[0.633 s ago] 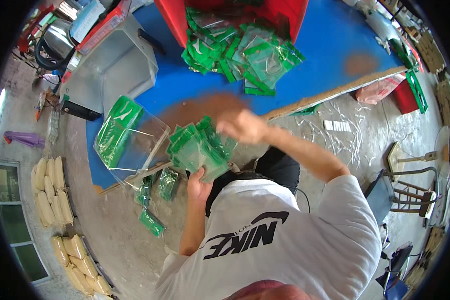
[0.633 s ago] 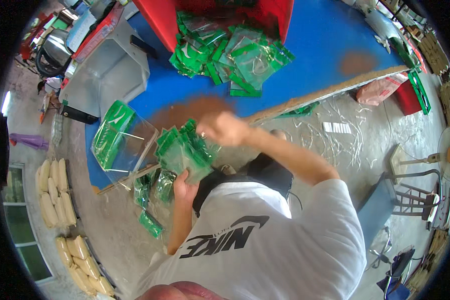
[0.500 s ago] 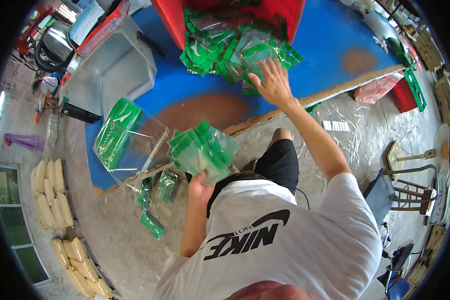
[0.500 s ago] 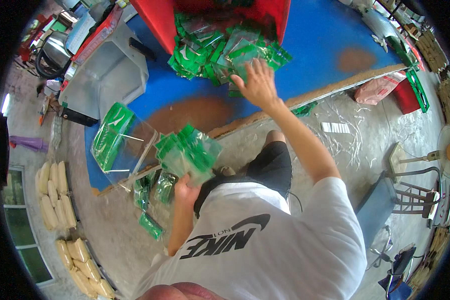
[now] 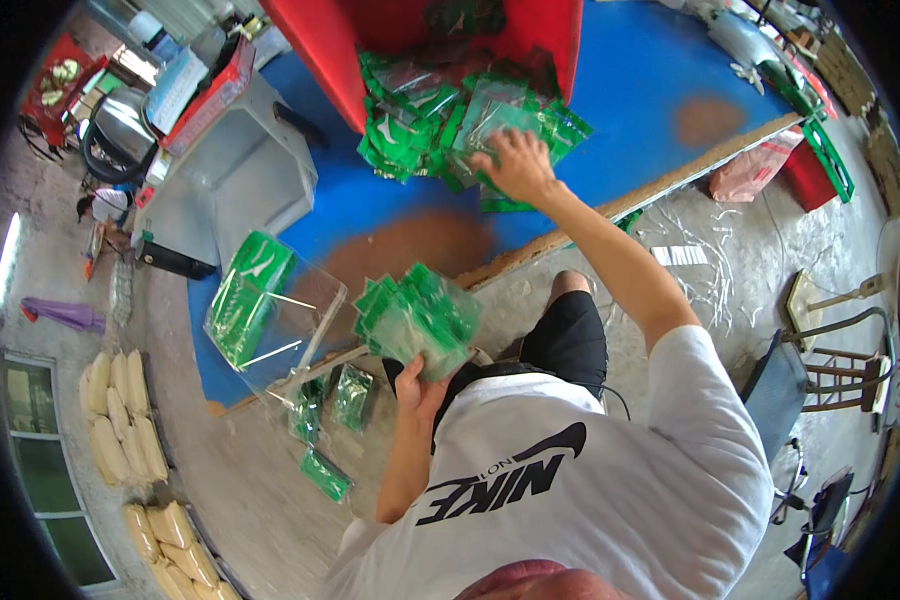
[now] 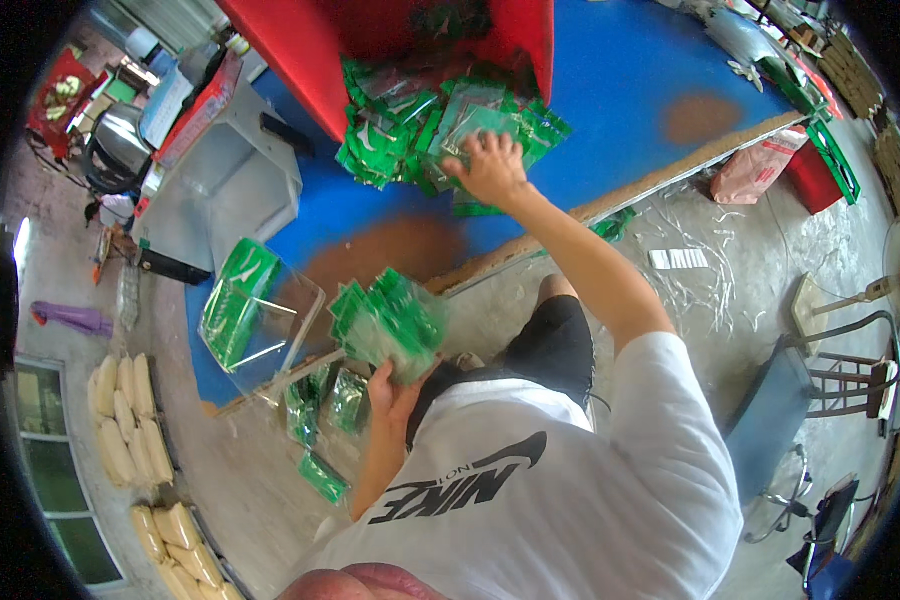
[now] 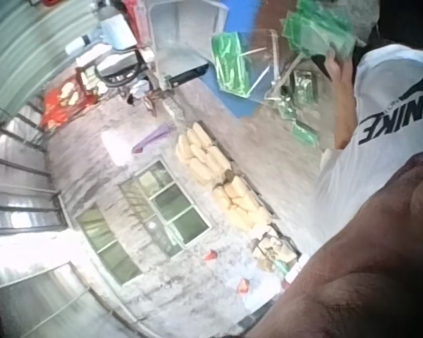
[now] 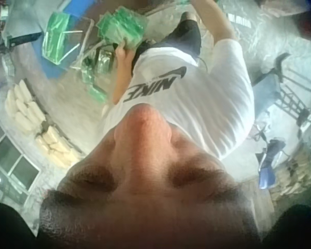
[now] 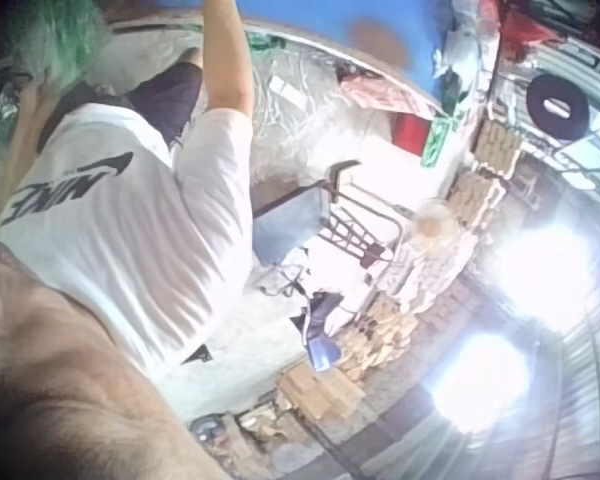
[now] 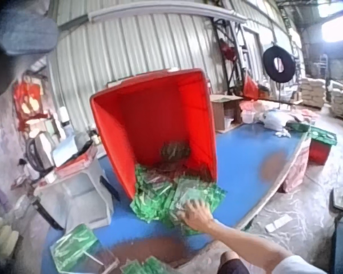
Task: The recorder sorts small green packets and places them into larger clear plastic bags.
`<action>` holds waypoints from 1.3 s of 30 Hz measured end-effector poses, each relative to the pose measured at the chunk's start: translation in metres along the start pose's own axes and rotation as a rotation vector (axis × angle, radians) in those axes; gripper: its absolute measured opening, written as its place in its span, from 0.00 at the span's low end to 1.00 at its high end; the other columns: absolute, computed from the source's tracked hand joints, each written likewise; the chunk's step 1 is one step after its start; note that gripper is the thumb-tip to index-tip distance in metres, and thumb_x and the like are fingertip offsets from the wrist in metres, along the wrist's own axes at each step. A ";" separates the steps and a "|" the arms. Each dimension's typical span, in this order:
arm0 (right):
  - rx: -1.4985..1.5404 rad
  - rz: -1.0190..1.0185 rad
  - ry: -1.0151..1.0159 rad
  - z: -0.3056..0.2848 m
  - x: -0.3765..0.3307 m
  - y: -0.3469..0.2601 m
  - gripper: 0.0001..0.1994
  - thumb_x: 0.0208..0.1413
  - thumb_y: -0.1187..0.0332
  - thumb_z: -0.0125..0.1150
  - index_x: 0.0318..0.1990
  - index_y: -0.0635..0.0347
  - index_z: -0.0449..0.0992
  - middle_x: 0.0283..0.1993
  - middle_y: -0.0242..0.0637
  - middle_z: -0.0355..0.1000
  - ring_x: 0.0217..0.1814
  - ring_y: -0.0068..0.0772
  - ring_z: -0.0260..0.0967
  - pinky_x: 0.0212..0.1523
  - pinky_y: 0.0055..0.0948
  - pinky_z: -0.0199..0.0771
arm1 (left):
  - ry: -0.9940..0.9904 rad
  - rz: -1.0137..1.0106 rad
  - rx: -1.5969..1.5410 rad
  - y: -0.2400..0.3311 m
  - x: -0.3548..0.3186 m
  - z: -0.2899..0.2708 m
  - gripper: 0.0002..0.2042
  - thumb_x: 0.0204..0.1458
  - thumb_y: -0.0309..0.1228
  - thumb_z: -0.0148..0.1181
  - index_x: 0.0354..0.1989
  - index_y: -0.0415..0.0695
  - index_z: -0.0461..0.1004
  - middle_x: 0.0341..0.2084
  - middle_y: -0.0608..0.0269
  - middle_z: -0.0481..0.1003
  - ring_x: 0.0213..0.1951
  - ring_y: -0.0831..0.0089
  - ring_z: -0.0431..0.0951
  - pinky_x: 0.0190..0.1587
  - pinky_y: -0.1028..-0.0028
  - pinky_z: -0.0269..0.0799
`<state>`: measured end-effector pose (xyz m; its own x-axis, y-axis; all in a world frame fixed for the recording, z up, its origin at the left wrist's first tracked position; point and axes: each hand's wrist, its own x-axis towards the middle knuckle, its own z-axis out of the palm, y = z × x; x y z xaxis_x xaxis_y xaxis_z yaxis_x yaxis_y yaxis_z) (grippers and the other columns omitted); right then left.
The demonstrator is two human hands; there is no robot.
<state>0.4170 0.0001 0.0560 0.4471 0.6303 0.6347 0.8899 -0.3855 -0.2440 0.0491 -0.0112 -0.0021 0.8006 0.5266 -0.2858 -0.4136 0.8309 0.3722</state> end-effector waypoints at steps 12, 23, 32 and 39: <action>0.820 -0.163 -0.491 -0.049 -0.045 -0.077 0.13 0.63 0.60 0.55 0.43 0.63 0.76 0.43 0.52 0.74 0.47 0.57 0.71 0.47 0.47 0.72 | 0.003 0.075 0.012 0.032 0.001 -0.039 0.28 0.48 0.19 0.63 0.60 0.42 0.66 0.56 0.58 0.73 0.60 0.60 0.71 0.66 0.53 0.62; 0.127 -0.337 -0.368 -0.058 -0.063 -0.028 0.36 0.56 0.38 0.55 0.53 0.67 0.73 0.58 0.55 0.65 0.66 0.59 0.56 0.71 0.58 0.46 | -0.117 -0.045 -0.185 -0.007 -0.010 -0.047 0.31 0.44 0.21 0.68 0.60 0.39 0.67 0.55 0.56 0.74 0.59 0.57 0.71 0.68 0.52 0.58; 0.625 -0.269 -0.563 -0.057 -0.086 -0.090 0.16 0.62 0.64 0.54 0.51 0.66 0.74 0.54 0.51 0.70 0.62 0.54 0.63 0.63 0.45 0.64 | -0.068 -0.005 -0.164 -0.010 0.005 -0.027 0.27 0.47 0.24 0.68 0.58 0.37 0.69 0.54 0.55 0.75 0.59 0.59 0.71 0.67 0.56 0.60; 0.216 -0.175 -0.202 -0.049 -0.042 -0.036 0.15 0.61 0.68 0.55 0.51 0.67 0.75 0.59 0.51 0.69 0.65 0.50 0.62 0.63 0.44 0.64 | 0.008 -0.043 -0.133 -0.017 0.008 -0.036 0.28 0.46 0.27 0.67 0.58 0.38 0.68 0.57 0.56 0.72 0.61 0.59 0.68 0.68 0.55 0.56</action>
<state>0.3616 -0.0451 0.0741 0.2758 0.8031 0.5282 0.9437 -0.1216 -0.3078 0.0473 -0.0143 -0.0421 0.8156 0.4908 -0.3064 -0.4332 0.8690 0.2390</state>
